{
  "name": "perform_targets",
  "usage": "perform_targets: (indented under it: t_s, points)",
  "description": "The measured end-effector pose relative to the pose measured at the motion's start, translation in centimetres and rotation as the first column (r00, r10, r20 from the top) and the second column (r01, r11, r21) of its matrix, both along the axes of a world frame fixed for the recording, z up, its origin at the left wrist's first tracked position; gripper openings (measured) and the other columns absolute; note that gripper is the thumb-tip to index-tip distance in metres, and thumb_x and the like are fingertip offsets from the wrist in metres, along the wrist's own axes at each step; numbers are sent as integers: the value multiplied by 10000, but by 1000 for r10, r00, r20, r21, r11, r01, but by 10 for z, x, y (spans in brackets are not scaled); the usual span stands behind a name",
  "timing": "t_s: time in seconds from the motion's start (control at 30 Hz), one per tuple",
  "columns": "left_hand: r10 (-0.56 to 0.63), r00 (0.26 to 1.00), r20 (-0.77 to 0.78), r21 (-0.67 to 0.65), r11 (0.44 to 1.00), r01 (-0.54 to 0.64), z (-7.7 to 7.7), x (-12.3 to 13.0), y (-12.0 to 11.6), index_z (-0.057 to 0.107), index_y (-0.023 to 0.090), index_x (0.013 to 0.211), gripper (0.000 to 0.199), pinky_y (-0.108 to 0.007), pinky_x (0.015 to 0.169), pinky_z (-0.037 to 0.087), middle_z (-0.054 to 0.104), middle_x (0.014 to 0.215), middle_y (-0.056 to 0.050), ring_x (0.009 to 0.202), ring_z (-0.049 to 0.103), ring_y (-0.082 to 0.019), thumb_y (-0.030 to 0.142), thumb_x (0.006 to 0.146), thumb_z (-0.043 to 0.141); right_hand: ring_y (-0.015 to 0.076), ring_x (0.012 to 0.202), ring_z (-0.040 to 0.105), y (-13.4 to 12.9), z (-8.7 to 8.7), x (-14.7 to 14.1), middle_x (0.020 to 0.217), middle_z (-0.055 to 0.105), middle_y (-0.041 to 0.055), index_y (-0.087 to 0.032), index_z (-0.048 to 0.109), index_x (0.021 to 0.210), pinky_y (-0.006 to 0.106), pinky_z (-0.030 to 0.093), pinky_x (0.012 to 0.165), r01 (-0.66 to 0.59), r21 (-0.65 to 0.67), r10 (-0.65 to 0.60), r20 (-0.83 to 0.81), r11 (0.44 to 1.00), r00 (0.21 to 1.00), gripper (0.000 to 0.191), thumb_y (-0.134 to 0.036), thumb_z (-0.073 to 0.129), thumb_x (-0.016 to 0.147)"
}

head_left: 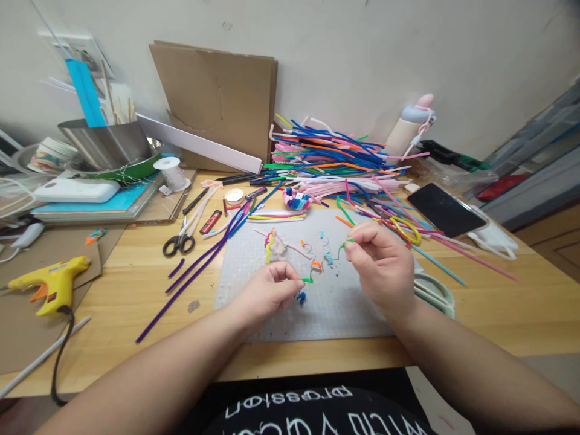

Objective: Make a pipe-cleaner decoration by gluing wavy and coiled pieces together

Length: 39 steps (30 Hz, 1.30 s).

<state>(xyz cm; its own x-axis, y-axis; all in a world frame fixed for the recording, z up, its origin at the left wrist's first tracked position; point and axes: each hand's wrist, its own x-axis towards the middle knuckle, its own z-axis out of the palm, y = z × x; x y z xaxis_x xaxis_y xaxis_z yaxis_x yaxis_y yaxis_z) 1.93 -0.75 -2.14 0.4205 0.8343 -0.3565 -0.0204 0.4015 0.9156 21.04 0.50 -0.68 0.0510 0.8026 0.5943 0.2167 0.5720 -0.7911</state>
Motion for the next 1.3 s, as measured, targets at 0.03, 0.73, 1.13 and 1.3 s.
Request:
perform_targets:
  t_s: [0.03,0.73,1.13,1.3]
  points:
    - [-2,1000,-8,0,1000,2,0,0,0,483,182,700,207,-218,403,156,401,409,99,374,272,-43,305,685,648,146,646,455,0,1,0,681,477,-15,-212,545,739,299,358,586,4,-3,-4,-30,1000,1000,112,-144,561,827]
    - [85,990,-111,185,981,-63,9,-1,-2,593,157,787,164,-219,505,339,543,698,13,538,432,-78,315,749,610,54,343,332,59,-1,60,478,455,-60,-174,567,679,221,201,372,7,-802,311,240,598,919,186,-346,636,693]
    - [145,812,-565,514,832,208,2,-18,6,647,199,802,102,-279,617,378,653,797,-25,636,523,-149,227,784,551,139,485,459,71,-17,61,522,519,-28,-163,660,912,273,303,509,437,-434,-102,608,788,787,251,-358,570,784]
    - [87,714,-694,469,807,358,4,-25,9,645,212,814,89,-299,638,366,645,821,-33,673,525,-178,262,775,584,124,514,434,37,-5,32,532,483,-31,-182,574,636,255,296,504,72,-437,208,559,896,803,313,-414,528,840]
